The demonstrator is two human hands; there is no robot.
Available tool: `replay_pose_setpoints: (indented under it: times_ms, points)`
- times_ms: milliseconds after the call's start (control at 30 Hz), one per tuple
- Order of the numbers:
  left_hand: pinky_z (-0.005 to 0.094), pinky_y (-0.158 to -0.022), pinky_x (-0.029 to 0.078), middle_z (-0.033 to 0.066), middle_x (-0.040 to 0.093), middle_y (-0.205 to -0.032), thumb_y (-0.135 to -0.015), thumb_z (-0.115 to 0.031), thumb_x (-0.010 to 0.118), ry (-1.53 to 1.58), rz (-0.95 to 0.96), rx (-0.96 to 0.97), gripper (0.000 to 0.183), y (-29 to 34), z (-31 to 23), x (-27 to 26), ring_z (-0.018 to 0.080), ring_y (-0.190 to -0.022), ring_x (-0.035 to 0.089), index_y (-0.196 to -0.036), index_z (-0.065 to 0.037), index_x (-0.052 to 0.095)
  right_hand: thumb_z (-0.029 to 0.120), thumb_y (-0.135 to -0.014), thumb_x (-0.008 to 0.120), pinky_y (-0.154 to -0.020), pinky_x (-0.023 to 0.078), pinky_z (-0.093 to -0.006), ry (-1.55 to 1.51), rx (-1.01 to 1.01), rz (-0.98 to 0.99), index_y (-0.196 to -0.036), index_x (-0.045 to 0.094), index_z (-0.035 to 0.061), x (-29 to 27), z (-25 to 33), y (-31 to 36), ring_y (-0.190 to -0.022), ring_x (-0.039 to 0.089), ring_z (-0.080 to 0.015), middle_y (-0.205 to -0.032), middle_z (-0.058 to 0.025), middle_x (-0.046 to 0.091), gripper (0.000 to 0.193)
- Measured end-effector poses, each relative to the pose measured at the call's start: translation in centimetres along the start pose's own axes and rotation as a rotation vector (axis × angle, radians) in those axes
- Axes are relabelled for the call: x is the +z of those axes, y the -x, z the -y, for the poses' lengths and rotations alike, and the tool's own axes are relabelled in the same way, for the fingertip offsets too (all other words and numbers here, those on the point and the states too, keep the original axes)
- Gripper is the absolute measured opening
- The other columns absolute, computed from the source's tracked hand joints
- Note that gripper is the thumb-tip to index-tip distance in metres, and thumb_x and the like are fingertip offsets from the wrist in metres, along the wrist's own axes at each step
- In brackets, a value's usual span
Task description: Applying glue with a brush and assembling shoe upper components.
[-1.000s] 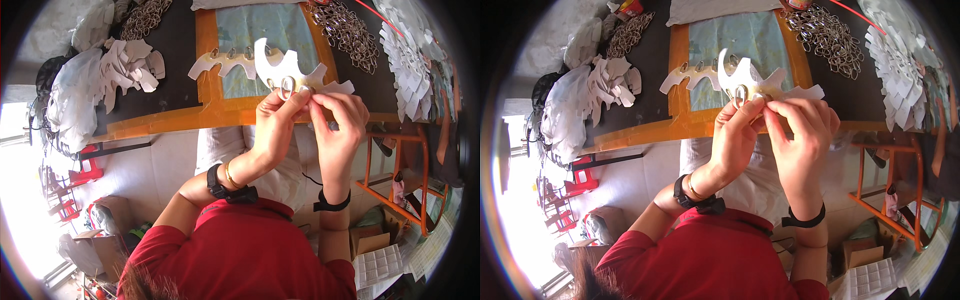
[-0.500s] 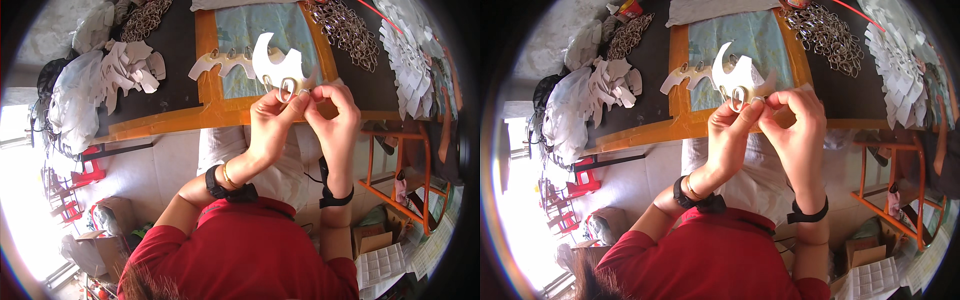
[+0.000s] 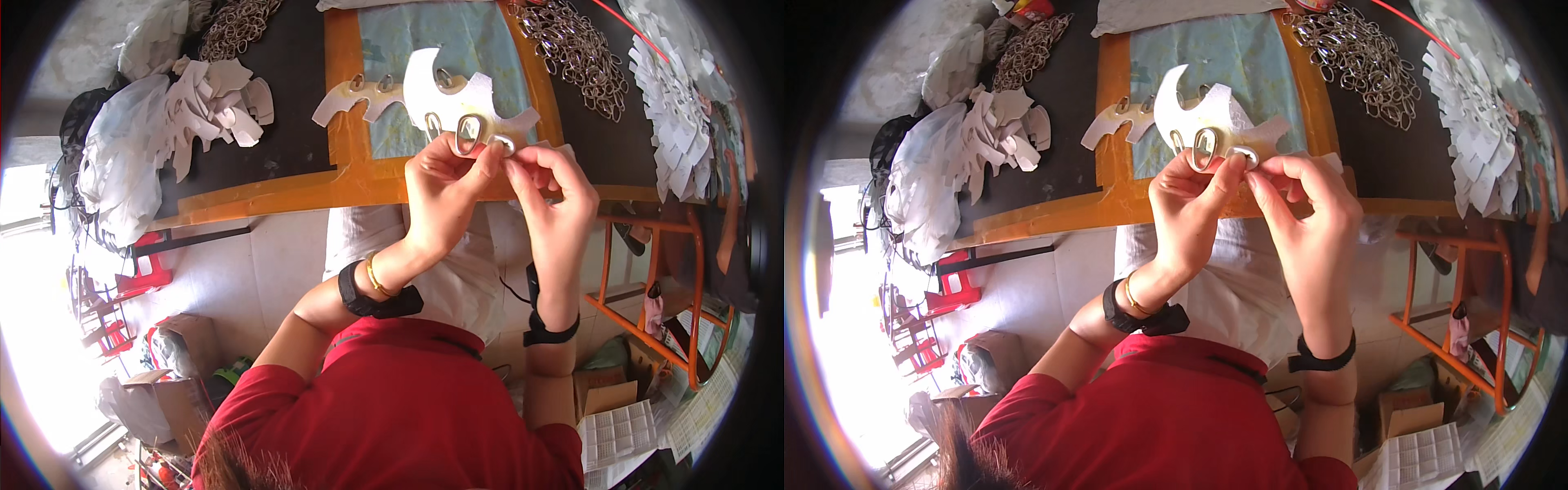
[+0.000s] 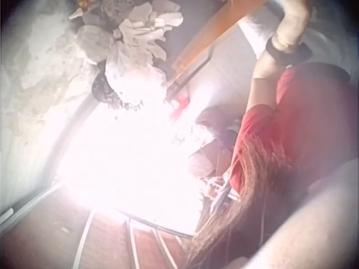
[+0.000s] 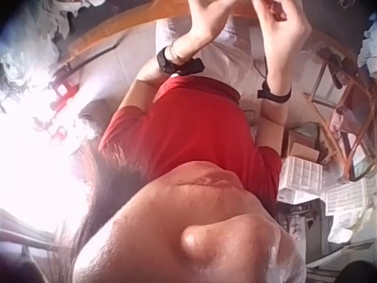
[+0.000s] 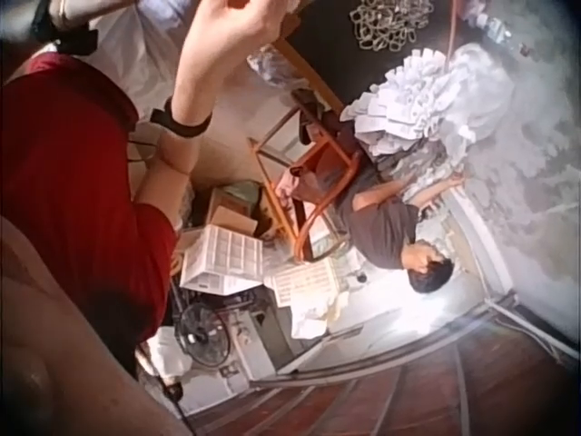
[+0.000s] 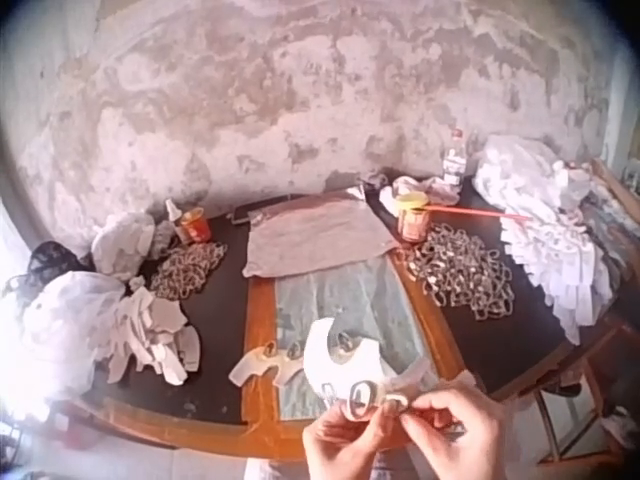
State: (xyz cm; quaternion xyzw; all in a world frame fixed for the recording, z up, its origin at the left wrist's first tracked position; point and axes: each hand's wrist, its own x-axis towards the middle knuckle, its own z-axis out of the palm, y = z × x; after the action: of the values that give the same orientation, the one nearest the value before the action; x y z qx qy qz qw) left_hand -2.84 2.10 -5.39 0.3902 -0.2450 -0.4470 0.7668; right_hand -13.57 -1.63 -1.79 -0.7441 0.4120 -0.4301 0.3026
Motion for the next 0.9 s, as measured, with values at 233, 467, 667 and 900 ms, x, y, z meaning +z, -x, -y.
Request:
replay_pose_setpoints:
  times_ms: [233, 467, 667, 900]
  points:
    - [0.0191, -0.065, 0.045, 0.0019, 0.062, -0.078, -0.078, -0.003, 0.065, -0.200, -0.004, 0.179, 0.010, 0.1, 0.6, -0.7, 0.0031, -0.073, 0.053, -0.076, 0.001, 0.057, 0.001, -0.071, 0.069, -0.051, 0.039, -0.0210, -0.097, 0.014, -0.040, -0.079, 0.060, 0.0017, 0.4, 0.0, 0.1, -0.055, 0.046, -0.0078, -0.070, -0.0018, 0.059, 0.012]
    - [0.0205, -0.063, 0.047, 0.0020, 0.062, -0.076, -0.076, -0.008, 0.068, -0.258, -0.032, 0.144, 0.016, 0.6, 0.5, -0.4, 0.0036, -0.069, 0.055, -0.076, 0.001, 0.055, -0.002, -0.069, 0.066, -0.050, 0.041, -0.0194, -0.044, 0.032, -0.060, -0.074, 0.058, 0.0015, 0.7, 0.5, 0.1, -0.056, 0.051, -0.0054, -0.068, -0.0017, 0.059, 0.010]
    - [0.0218, -0.065, 0.048, 0.0037, 0.061, -0.074, -0.078, -0.008, 0.066, -0.297, 0.222, -0.112, 0.016, -0.5, -1.5, -0.8, 0.0082, -0.075, 0.060, -0.081, 0.002, 0.053, 0.000, -0.075, 0.061, -0.051, 0.041, -0.0156, -0.440, 0.462, 0.348, -0.076, 0.056, -0.0023, -2.7, -1.1, -2.4, -0.058, 0.050, -0.0010, -0.066, 0.0018, 0.055, 0.006]
    - [0.0196, -0.064, 0.047, 0.0024, 0.060, -0.076, -0.080, -0.006, 0.064, -0.121, 0.133, -0.152, 0.014, -0.4, -0.7, -0.2, 0.0063, -0.072, 0.057, -0.078, 0.001, 0.052, 0.003, -0.078, 0.065, -0.041, 0.033, -0.0156, -0.275, 0.283, -0.066, -0.081, 0.058, -0.0025, -1.3, 0.8, -0.6, -0.049, 0.045, 0.0004, -0.066, 0.0002, 0.057, 0.009]
